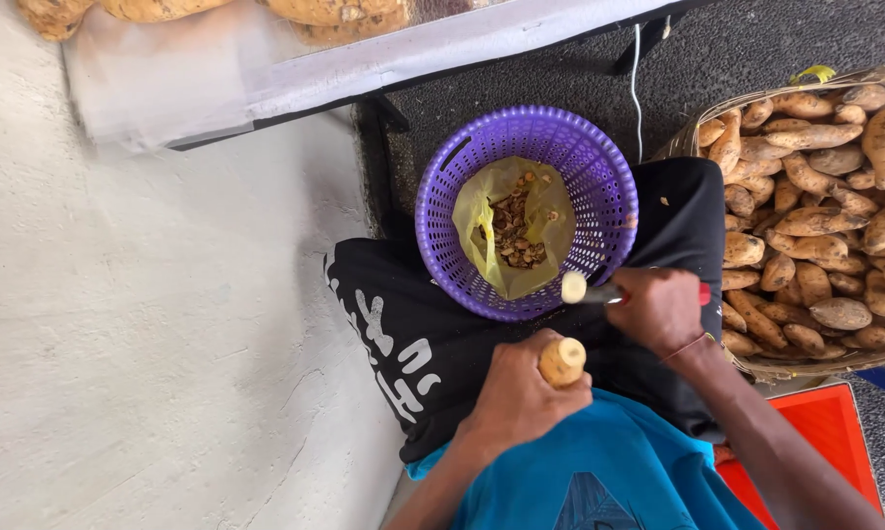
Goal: Peeling sweet potatoes with a small knife over a collection basket
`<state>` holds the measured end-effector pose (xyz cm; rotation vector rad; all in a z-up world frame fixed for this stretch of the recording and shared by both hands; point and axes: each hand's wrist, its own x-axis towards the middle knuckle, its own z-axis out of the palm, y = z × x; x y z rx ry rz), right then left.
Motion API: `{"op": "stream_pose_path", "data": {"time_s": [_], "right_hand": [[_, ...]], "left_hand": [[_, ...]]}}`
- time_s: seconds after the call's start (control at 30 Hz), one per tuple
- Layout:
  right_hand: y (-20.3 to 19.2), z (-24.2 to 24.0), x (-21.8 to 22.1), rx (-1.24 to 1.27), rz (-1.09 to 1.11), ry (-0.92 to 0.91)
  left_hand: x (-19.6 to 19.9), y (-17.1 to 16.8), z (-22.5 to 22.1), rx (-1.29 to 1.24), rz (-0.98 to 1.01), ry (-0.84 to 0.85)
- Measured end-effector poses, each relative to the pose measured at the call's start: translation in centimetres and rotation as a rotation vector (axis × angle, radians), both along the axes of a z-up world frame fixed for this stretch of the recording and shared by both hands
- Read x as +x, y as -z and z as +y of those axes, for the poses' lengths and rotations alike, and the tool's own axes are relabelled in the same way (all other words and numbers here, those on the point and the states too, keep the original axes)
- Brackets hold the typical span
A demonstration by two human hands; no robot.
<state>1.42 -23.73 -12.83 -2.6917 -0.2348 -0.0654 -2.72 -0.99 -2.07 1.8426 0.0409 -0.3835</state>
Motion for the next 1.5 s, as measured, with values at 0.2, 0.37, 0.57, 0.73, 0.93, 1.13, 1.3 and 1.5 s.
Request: {"op": "stream_pose_path", "data": {"time_s": [0.2, 0.37, 0.57, 0.73, 0.93, 1.13, 1.3, 1.5], "right_hand": [[1.0, -0.3, -0.5, -0.080, 0.058, 0.190], [-0.7, 0.6, 0.5, -0.015, 0.168, 0.294], [-3.9, 2.6, 0.0, 0.078, 0.141, 0.129], [-5.7, 4.5, 0.0, 0.144, -0.141, -0.206], [-4.4, 4.1, -0.1, 0.071, -0.204, -0.266], [-5.1, 4.5, -0.2, 0.073, -0.219, -0.230], [-5.1, 4.8, -0.1, 0.098, -0.185, -0.194], [1.8, -1.7, 0.1, -0.201, -0.066, -0.007]], "left_hand": [[1.4, -1.2, 0.4, -0.021, 0.139, 0.058], [2.0, 1.0, 1.0, -0.272, 0.319, -0.035], [1.6, 2.5, 0.5, -0.271, 0.193, -0.108], [1.0, 4.6, 0.1, -0.113, 0.078, -0.091], [1.1, 3.9, 0.2, -0.141, 0.071, -0.111], [1.0, 3.6, 0.1, -0.070, 0.049, -0.099], [1.2, 2.4, 0.1, -0.042, -0.038, -0.121], [0.3, -1.5, 0.8, 0.038, 0.044, 0.103]]}}
